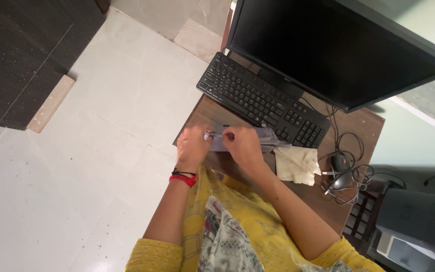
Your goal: The person picks up several markers and places them into a pencil pouch. They then wipe a ledge, a plush toy, and the pencil pouch using a cloth before placing the markers back into the plush toy's holder.
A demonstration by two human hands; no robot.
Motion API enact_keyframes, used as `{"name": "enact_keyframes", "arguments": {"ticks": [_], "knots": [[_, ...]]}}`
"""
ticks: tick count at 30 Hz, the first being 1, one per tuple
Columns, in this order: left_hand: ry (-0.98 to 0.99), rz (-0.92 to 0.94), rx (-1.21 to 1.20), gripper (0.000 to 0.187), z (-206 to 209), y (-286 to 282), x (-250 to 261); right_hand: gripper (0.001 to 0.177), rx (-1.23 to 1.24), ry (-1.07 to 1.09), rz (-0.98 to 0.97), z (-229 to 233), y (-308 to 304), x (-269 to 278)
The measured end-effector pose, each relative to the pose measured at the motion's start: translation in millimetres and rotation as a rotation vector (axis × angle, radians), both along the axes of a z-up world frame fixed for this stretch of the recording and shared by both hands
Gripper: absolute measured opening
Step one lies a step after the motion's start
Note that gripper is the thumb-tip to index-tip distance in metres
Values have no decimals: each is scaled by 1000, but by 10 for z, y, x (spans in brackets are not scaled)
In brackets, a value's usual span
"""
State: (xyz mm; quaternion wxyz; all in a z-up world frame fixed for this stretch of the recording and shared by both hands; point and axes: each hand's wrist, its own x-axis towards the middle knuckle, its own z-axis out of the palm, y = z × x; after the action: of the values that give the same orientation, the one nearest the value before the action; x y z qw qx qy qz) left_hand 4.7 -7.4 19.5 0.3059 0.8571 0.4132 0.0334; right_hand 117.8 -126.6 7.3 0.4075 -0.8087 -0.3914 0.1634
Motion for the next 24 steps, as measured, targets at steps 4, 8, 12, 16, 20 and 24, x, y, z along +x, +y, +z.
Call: {"name": "enact_keyframes", "arguments": {"ticks": [4,8,12,16,20,24], "knots": [[-111,-142,138,33,17,-82,35,13,24,0,13,-83,12,-19],[-279,-289,335,22,-69,-184,80,12,80,-4,40,-100,12,-15],[-301,-304,400,19,-157,-198,95,12,92,-15,61,-78,-4,-7],[-300,-264,354,9,-154,-176,111,13,82,-22,56,-59,-20,-15],[-267,-211,314,7,-103,-167,123,13,91,44,50,-56,-23,28],[-219,-169,227,8,-76,-183,118,10,90,15,37,-92,-67,79]]}}
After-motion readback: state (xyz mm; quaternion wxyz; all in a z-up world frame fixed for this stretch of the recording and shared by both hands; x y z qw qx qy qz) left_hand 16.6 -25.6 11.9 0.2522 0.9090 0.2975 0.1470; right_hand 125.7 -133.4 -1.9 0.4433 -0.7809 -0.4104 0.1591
